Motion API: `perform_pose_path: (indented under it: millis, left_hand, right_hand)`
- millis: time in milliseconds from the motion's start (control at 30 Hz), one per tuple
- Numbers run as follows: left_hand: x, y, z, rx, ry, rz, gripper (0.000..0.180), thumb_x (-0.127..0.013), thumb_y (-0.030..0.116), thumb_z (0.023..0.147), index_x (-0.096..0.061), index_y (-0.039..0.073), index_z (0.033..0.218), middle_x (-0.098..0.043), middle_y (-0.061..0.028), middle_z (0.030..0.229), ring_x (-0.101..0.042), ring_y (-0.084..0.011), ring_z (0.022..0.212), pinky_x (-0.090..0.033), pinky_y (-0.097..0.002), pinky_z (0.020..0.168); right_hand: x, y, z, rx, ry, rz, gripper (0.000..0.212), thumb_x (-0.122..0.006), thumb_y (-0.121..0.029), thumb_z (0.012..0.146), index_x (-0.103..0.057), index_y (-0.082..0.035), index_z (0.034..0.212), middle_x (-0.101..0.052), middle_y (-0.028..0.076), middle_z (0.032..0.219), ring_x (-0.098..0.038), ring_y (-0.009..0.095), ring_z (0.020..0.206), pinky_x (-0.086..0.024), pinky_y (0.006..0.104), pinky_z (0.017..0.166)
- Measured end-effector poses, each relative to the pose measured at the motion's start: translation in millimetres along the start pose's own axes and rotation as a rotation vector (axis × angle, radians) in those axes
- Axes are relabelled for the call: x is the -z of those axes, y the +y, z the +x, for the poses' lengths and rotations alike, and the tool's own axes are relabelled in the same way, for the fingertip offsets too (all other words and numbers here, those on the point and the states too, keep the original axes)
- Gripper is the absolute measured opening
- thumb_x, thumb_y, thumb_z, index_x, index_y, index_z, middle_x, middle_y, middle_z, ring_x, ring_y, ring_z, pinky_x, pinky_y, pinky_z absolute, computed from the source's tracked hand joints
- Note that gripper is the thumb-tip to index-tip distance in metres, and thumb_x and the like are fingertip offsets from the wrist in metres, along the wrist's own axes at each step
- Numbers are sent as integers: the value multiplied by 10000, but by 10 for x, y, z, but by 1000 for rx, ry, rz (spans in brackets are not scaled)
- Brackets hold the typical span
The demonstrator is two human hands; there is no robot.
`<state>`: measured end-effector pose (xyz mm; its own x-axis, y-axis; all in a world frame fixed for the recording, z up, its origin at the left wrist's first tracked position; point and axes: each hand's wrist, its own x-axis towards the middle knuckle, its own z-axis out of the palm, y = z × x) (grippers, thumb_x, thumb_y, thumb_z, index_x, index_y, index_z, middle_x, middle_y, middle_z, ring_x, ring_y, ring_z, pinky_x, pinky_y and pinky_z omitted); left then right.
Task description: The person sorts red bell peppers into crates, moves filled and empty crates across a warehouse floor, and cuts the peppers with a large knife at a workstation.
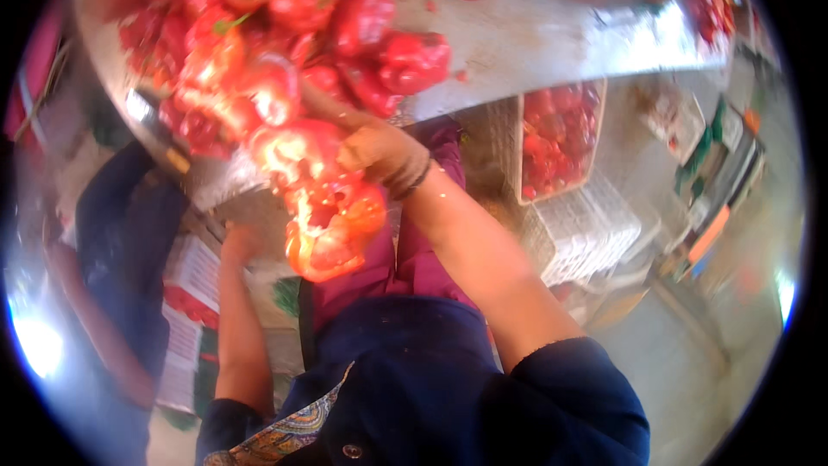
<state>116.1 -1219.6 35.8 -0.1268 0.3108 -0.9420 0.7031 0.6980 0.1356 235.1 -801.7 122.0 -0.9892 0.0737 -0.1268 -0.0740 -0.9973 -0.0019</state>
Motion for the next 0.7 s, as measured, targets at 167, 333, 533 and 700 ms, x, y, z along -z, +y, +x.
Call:
perform_pose_path:
  millis: [167,333,533,700]
  left_hand:
    - [-1064,-221,-335,81,240,-457,209,-568,115,807,-645,28,981,-656,-149,827,-634,-211,609,-480,-364,425]
    - [-498,1261,-232,335,108,-521,329,-526,50,826,-612,-21,1136,-671,-141,936,-671,-239,746,-540,-330,524]
    - [-64,1941,4,250,215,-470,460,-475,-54,795,-540,-49,1251,-610,-174,1199,-577,-248,1127,-414,-347,1012]
    - [351,3455,196,96,222,-410,486,-446,-64,800,-497,-61,1284,-518,-181,1329,-492,-249,1245,-356,-332,1067]
  right_hand:
    - [601,41,-466,-13,54,60,943,-676,-3,730,-170,-169,1509,-615,11,958,-525,58,684,-460,231,621]
    - [892,-333,-1357,284,-358,285,1089,-776,-147,675,-85,-156,1517,-396,61,1355,-469,171,1114,-414,345,910]
    - [946,-1141,-2761,484,-78,248,1142,-815,-190,645,-74,-117,1510,-266,135,1511,-433,266,1281,-405,433,1023]
    - [1427,-1668,-4574,619,325,-129,1092,-753,-113,643,-102,-174,1518,-369,167,1449,-538,247,1166,-472,393,939]
